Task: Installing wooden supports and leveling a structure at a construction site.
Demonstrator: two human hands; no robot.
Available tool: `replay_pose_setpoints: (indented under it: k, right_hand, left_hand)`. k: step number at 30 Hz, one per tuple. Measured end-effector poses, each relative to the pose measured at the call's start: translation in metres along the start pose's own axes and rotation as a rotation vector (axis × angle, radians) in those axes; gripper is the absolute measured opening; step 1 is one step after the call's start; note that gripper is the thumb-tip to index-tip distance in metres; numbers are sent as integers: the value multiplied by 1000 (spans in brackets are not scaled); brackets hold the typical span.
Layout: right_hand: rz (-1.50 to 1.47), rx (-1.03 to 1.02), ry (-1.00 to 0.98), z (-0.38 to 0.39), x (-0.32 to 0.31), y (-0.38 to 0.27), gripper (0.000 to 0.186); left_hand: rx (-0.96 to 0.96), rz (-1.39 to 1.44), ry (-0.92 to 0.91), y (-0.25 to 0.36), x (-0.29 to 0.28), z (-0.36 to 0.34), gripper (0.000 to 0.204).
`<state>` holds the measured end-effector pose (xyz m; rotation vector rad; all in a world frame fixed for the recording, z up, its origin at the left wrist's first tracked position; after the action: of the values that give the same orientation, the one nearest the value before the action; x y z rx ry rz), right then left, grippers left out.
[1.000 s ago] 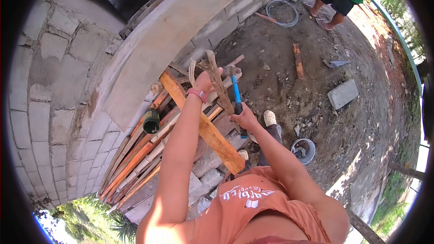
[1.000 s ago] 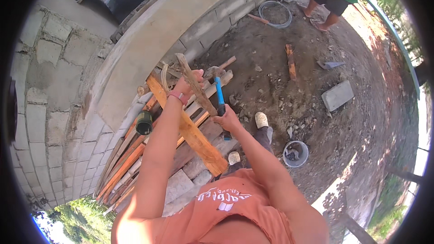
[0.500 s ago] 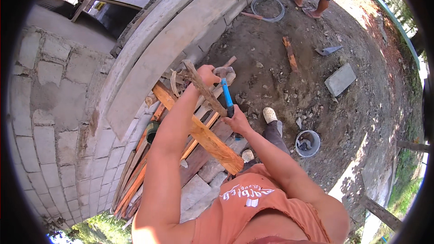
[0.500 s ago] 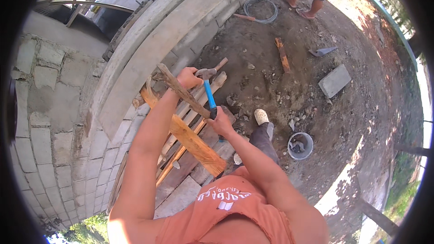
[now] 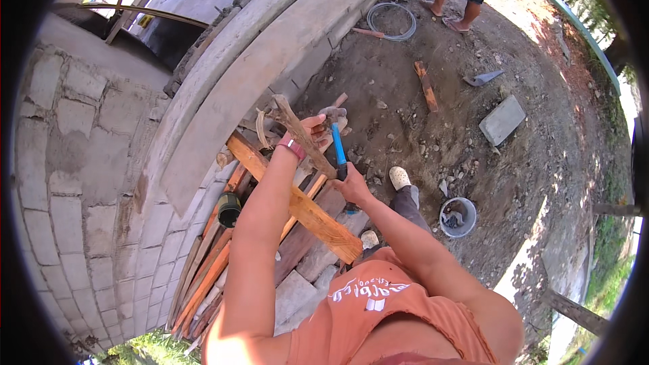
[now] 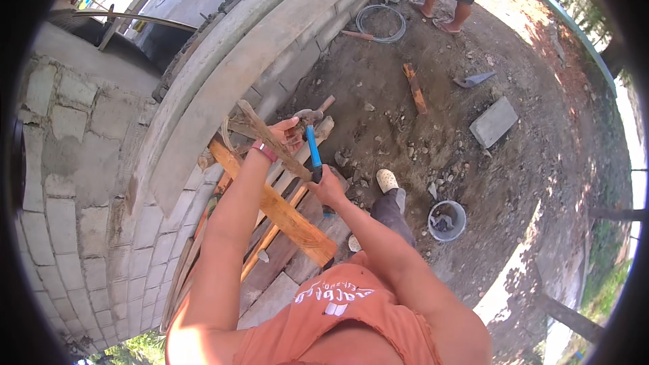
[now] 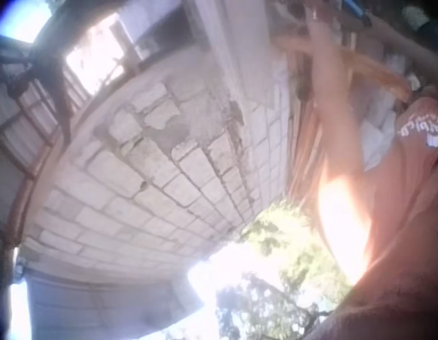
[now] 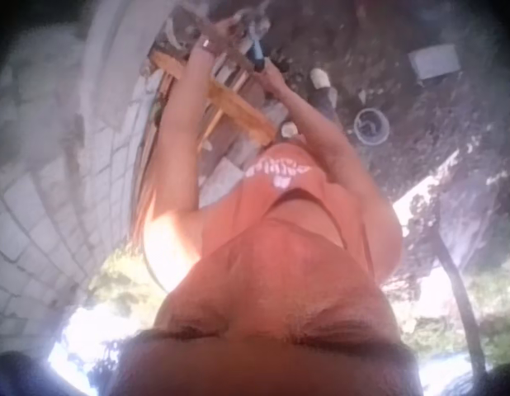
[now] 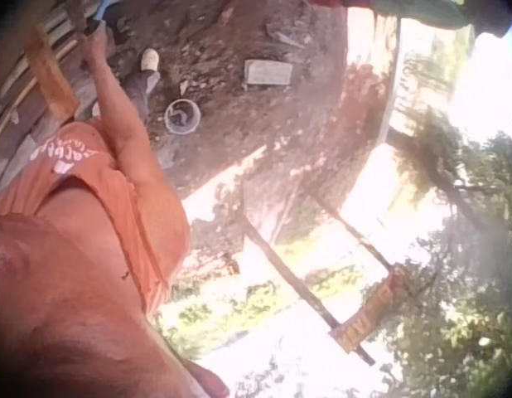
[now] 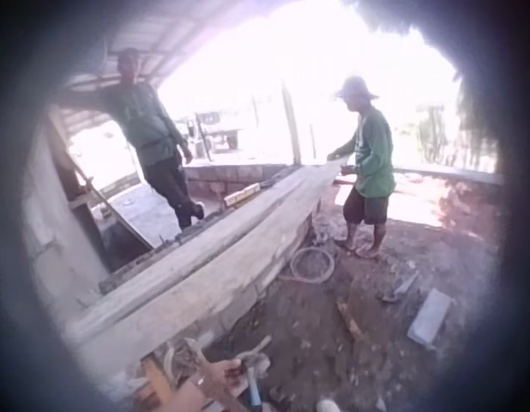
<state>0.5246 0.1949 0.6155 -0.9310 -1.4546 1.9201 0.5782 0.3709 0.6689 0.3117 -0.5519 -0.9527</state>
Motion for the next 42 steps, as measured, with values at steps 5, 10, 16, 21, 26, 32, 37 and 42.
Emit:
replay_pose_setpoints:
  k: [5,10,16,21,26,32,37,42]
  right_hand:
    - [85,-14,11,-6,7,-5,48]
    - [-2,4,-29,-6,-2,-7,47]
    - [23,-52,-13,-5,3,-7,46]
    - [52,-39,-27,-5,5,-5,46]
    - [14,-28,-44,-6,3,-9,45]
    - [46,-29,-17,-12,0,-1,43]
    - [-66,21,-4,-15,-4,-11,42]
    - [-21,-29,-9,-12,4,-11,41]
  left_hand:
    - [104,337,-192,-18,-8,-3,21]
    - [90,264,-228,-13,-2,3,23]
    - [80,315,-236,-13,-16,0,26]
    - [178,381,-405,-28,-14,-14,26]
    - [158,347,-430,-28,-20,-9,20]
    - [245,48,-205,-16,-34,5,13]
    - [422,-1022,488,-2,-52,10,41]
    - [371,-262,326,-14,-48,22,33]
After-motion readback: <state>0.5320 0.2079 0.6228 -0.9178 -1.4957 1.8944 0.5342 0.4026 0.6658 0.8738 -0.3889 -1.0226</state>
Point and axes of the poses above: each hand's wrist, its own z-axis away from the middle knuckle, its own x-axis out of the palm, y = z × x, the point moved 3 cm from there along -z, towards the middle knuckle, and after that the axes turned 9 degrees about -x, right-handed, at the moved point
